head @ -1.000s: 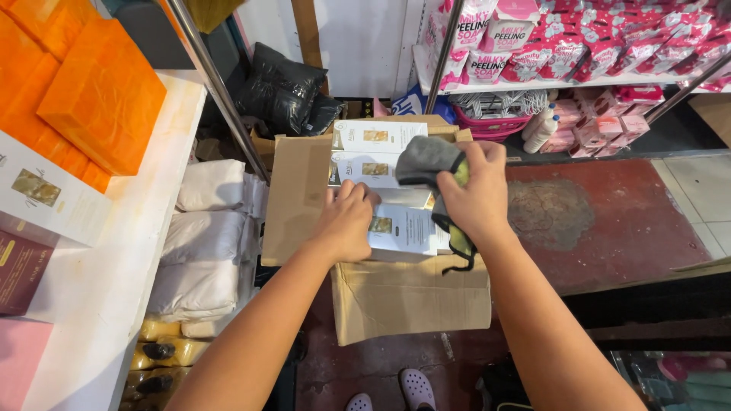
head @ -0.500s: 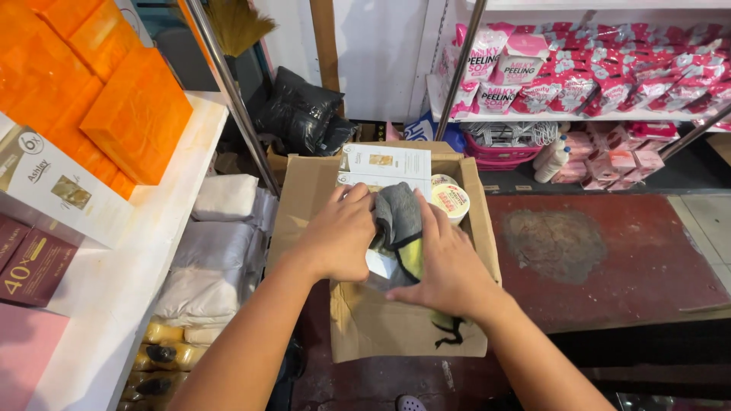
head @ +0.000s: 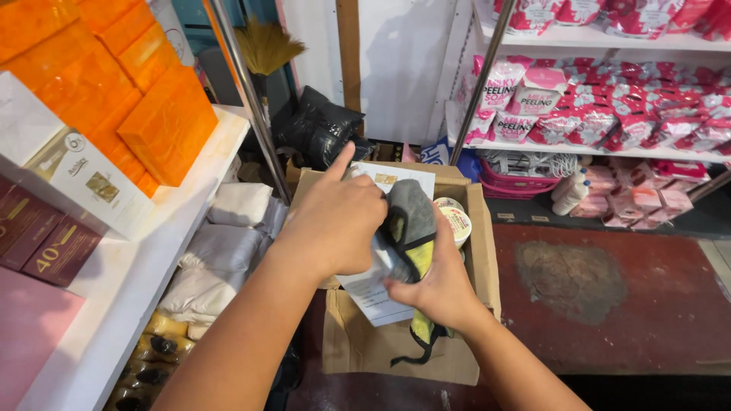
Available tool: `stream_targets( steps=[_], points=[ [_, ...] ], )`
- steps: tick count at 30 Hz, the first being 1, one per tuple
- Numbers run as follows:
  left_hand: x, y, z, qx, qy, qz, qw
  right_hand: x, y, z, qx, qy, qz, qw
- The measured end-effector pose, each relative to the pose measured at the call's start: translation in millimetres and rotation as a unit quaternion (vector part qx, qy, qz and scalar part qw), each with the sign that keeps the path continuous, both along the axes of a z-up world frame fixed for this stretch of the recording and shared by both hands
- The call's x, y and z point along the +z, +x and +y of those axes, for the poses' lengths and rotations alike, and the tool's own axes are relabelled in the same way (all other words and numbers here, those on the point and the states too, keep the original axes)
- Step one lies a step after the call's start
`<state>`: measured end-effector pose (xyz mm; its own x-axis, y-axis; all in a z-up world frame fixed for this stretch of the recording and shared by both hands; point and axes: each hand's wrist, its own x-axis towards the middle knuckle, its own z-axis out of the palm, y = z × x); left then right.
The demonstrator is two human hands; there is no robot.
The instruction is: The person wipes white product boxes with a gray cloth and places them on a white shelf. The person repeatedly takes boxes from a cardboard box, wipes them, and arranges them on the shelf.
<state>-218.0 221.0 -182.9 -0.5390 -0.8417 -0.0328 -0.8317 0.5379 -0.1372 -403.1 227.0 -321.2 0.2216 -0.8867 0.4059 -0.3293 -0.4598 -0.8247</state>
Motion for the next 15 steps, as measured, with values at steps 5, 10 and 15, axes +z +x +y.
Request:
stream_targets(
  steps=[5, 10, 15],
  points=[
    [-19.9, 10.7, 9.6, -0.042, -0.200, 0.251, 0.946, -3.8, -11.2, -17.6, 0.073, 0.215, -0.198, 0.954],
    [-65.4, -6.2, 18.6, 0.115, -0.222, 0.459, 0.852, -10.9, -13.7, -28.1, 0.120, 0.312, -0.274, 0.902],
    [-111.4, -26.6, 14.7, 0.199, -0.101, 0.710, 0.668, 8.1, 1.1, -22.1, 0.099, 0.251, -0.281, 0.921]
  ],
)
